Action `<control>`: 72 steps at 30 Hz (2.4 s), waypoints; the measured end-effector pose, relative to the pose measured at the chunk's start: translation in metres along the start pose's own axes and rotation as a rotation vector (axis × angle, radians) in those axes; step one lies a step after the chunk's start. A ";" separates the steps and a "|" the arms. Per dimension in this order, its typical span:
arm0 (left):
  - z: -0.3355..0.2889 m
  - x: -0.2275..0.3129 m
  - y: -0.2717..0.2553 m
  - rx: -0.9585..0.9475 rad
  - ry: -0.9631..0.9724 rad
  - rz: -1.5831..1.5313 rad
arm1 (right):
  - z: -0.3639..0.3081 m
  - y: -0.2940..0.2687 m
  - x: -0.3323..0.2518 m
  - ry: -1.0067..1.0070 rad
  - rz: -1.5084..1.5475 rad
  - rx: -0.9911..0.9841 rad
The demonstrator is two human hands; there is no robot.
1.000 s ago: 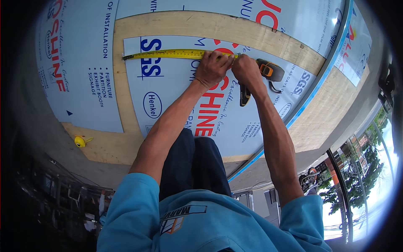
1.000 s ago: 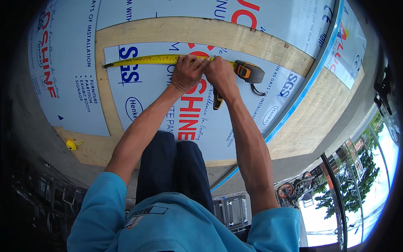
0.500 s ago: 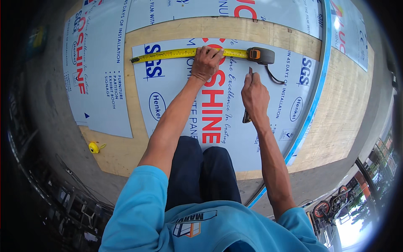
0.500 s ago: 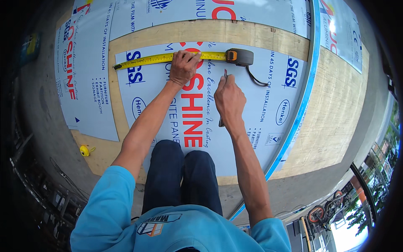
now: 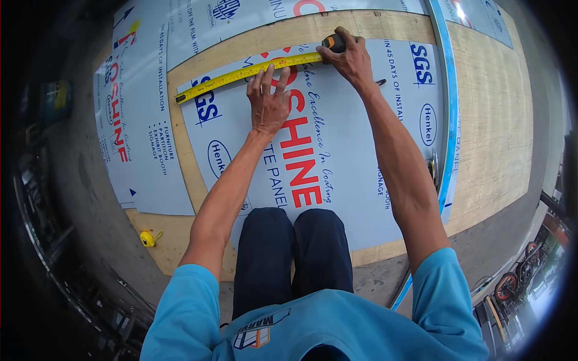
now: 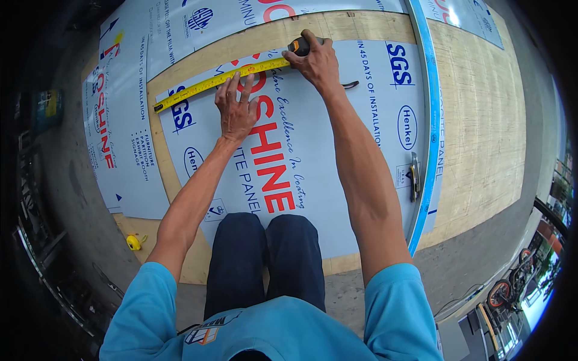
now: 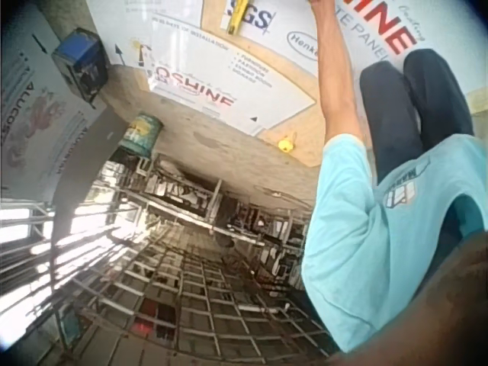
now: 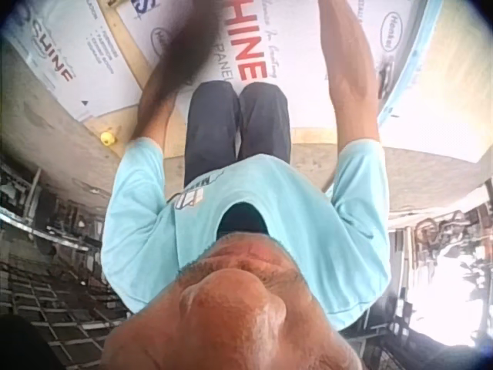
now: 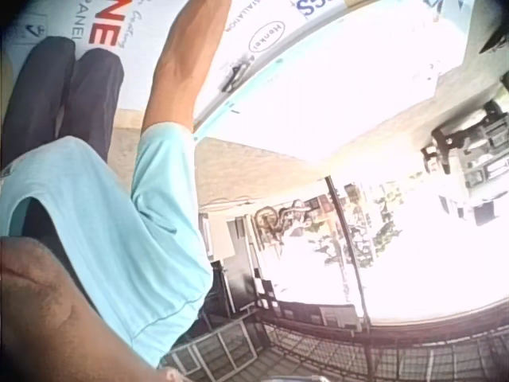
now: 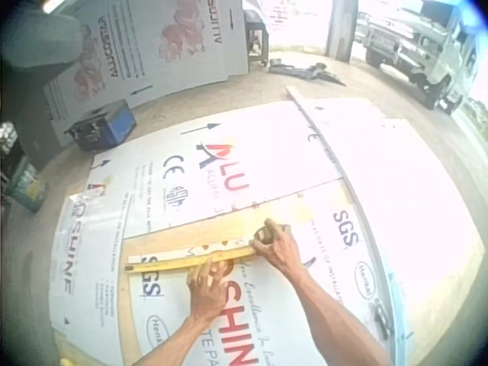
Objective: Measure and mark composite panels using a tape measure and a straight edge, then cut or score them using a utility knife.
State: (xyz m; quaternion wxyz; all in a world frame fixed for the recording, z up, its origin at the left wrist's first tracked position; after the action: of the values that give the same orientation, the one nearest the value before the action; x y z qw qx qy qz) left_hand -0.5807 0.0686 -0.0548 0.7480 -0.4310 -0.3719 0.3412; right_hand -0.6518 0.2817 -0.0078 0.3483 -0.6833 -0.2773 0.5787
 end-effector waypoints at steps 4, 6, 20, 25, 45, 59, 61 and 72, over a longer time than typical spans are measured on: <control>-0.090 0.002 -0.053 0.005 -0.087 -0.177 | -0.034 -0.001 -0.006 0.001 -0.050 0.133; -0.152 0.000 -0.084 -0.050 -0.201 -0.201 | -0.084 -0.031 0.005 0.117 0.162 0.220; -0.446 -0.010 -0.211 -0.353 -0.836 -0.147 | -0.495 -0.152 0.248 0.667 -0.212 -0.130; -0.434 -0.027 -0.250 -0.312 -0.832 -0.099 | -0.552 -0.155 0.288 0.870 -0.443 0.330; -0.576 -0.013 -0.313 -0.635 -1.074 -0.219 | -0.656 -0.231 0.190 0.753 -0.331 0.224; -0.590 0.013 -0.287 -0.375 -0.864 -0.546 | -0.717 -0.044 0.023 0.542 0.007 0.358; -0.615 0.001 -0.294 -0.464 -0.889 -0.455 | -0.708 -0.027 0.021 0.500 -0.017 0.373; -0.616 -0.069 -0.338 -0.549 -0.985 -0.222 | -0.647 0.070 0.032 0.245 -0.089 0.185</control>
State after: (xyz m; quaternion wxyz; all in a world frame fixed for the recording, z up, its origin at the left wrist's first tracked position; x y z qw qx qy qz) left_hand -0.0263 -0.3632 0.0142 0.3787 -0.3580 -0.7943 0.3123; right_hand -0.0115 0.1644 -0.0260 0.4665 -0.7007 -0.2082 0.4980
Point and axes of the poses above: each hand's wrist, its own z-axis towards the middle knuckle, its own y-axis out of the palm, x = y × z, the point moved 2 cm from there along z, towards the middle knuckle, and after that the axes turned 4 degrees about -z, right-handed, at the moved point
